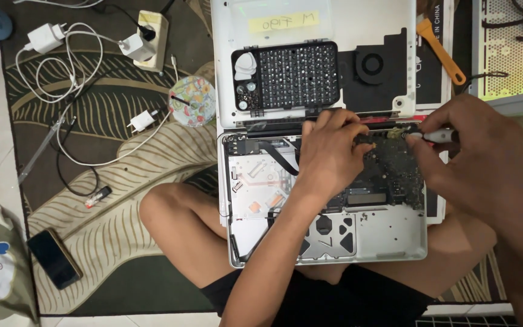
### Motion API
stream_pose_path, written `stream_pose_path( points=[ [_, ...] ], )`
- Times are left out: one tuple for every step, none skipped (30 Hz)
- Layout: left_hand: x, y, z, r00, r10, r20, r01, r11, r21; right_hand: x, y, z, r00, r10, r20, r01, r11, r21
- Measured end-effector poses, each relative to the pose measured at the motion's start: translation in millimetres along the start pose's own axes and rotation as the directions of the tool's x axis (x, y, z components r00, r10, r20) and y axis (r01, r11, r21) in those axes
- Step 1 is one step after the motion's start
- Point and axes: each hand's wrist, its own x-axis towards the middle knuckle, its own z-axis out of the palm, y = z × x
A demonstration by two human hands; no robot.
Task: Removing the logic board and other internal components from a laptop using a screwdriver and manual manipulation of cables.
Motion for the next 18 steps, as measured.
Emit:
stream_pose_path(
  points=[
    [0.1,-0.4,0.8,1.000,0.004,-0.008,-0.004,1.000,0.002,0.0,0.9,0.1,1.000,0.006,0.000,-0.006,1.000,-0.001],
    [0.1,-1.0,1.3,1.000,0.009,-0.016,-0.009,1.000,0.003,0.0,1.7,0.3,1.000,0.013,0.000,-0.013,1.000,-0.001],
    [0.0,-1.6,2.2,1.000,0.009,-0.017,-0.008,1.000,0.004,0.4,1.7,0.0,1.000,0.012,-0.001,-0.012,1.000,-0.001],
    [-0.1,-2.2,3.2,0.999,0.014,-0.032,-0.014,1.000,-0.001,0.7,1.8,-0.2,1.000,0.024,0.004,-0.024,1.000,-0.006],
    [-0.3,-2.8,4.1,0.999,0.020,-0.047,-0.020,1.000,-0.006,1.1,1.9,-0.4,0.999,0.037,0.008,-0.037,0.999,-0.012],
    [-0.3,-2.8,3.9,0.999,0.019,-0.048,-0.019,1.000,-0.005,0.9,1.9,-0.1,0.999,0.035,0.009,-0.035,0.999,-0.011],
    [-0.3,-2.9,3.6,0.999,0.019,-0.046,-0.020,1.000,-0.006,0.6,1.9,0.2,0.999,0.047,0.008,-0.047,0.999,-0.002],
    [-0.5,-2.9,3.4,0.999,0.020,-0.045,-0.020,1.000,-0.007,0.1,2.0,0.5,0.998,0.059,0.008,-0.059,0.998,0.006],
    [-0.5,-2.8,2.7,0.999,0.019,-0.046,-0.019,1.000,-0.007,0.4,2.1,0.7,0.998,0.058,0.008,-0.058,0.998,0.007],
    [-0.4,-2.4,2.2,0.999,0.012,-0.038,-0.012,1.000,-0.006,0.5,2.4,0.8,0.999,0.034,0.004,-0.034,0.999,-0.001],
    [-0.1,-2.0,1.7,1.000,0.005,-0.030,-0.005,1.000,-0.005,0.6,2.7,0.8,1.000,0.011,0.000,-0.011,1.000,-0.010],
    [0.4,-1.7,1.5,1.000,0.006,-0.031,-0.006,1.000,-0.005,1.0,2.9,0.5,1.000,0.011,-0.001,-0.011,1.000,-0.011],
    [0.9,-1.4,1.2,1.000,0.001,-0.016,-0.001,1.000,0.008,1.5,3.0,0.3,1.000,0.010,0.006,-0.010,1.000,-0.015],
    [1.0,-1.4,0.8,1.000,-0.004,-0.002,0.004,1.000,0.021,1.9,2.9,0.4,1.000,0.009,0.014,-0.008,1.000,-0.018],
    [1.0,-1.3,0.2,1.000,-0.004,-0.003,0.004,1.000,0.021,2.2,2.7,-0.3,1.000,0.008,0.014,-0.008,1.000,-0.018],
    [1.2,-1.1,-0.2,1.000,-0.003,-0.002,0.003,1.000,0.020,2.5,2.7,-1.0,1.000,-0.014,0.027,0.015,0.999,-0.032],
    [1.4,-0.8,-0.5,1.000,-0.002,0.000,0.002,1.000,0.020,2.7,2.8,-1.6,0.999,-0.036,0.041,0.038,0.998,-0.045],
    [1.5,-0.4,-0.8,1.000,-0.002,-0.001,0.002,1.000,0.020,5.8,-0.6,-3.6,0.999,-0.036,0.041,0.038,0.998,-0.046]
  ],
)
